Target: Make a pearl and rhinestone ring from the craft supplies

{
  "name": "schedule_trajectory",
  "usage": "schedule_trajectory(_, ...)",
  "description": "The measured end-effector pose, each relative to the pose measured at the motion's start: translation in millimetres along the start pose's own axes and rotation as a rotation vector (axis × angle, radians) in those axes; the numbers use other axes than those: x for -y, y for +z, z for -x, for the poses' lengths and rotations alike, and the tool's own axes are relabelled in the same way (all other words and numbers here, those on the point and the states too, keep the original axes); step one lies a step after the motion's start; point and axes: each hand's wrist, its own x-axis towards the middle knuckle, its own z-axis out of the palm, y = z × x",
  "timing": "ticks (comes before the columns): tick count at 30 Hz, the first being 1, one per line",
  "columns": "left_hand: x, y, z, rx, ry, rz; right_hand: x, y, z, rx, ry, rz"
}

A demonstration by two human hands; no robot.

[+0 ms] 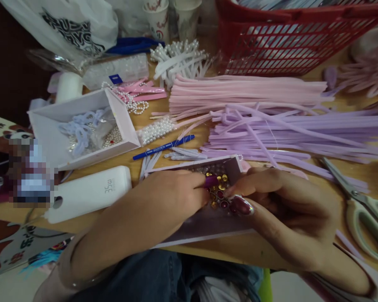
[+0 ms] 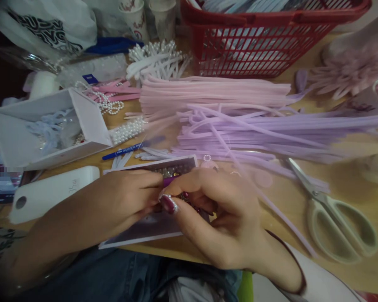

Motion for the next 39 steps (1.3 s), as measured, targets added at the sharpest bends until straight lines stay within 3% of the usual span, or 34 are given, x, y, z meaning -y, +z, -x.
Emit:
schedule_trajectory(3,-1.9,2.7,-4.9,0.048,0.024,-0.008,-1.4,-1.5,1.2,0.001,-0.01,0.006)
schedule_trajectory(10,-10.4,-4.8,-18.5,0.157,-0.151,0.034,3.8,-0.8,-0.3,-0.008,0.042,-0.013)
schedule_trajectory(16,-10.5,-6.2,-19.1,0.213,-0.136,0.006,4.7,-0.6,0.3,-0.001,0.05,-0.034)
schedule_trajectory(23,-3.2,2.6,-9.0,0.15,0.013,-0.03,4.0,-0.7,-2.7,0.02,0.034,-0.062)
schedule_trajectory(26,-1.8,1.6,-4.6,0.06,0.009,0.017,3.6,0.4,-2.4,0.021,0.037,-0.091)
schedule_trajectory(29,-4.9,-3.3,1.5,-0.077,-0.071,0.182,3.9,1.2,-2.7,0.047,0.066,-0.125)
schedule_trajectory(34,-12.1,-4.6,9.9,-0.262,-0.189,0.751,3.7,1.6,-5.4,0.103,0.064,-0.223)
schedule_trajectory(39,-11.9,6.1,3.8,-0.304,-0.102,1.193,6.0,-0.1,-6.5,0.118,-0.024,-0.133)
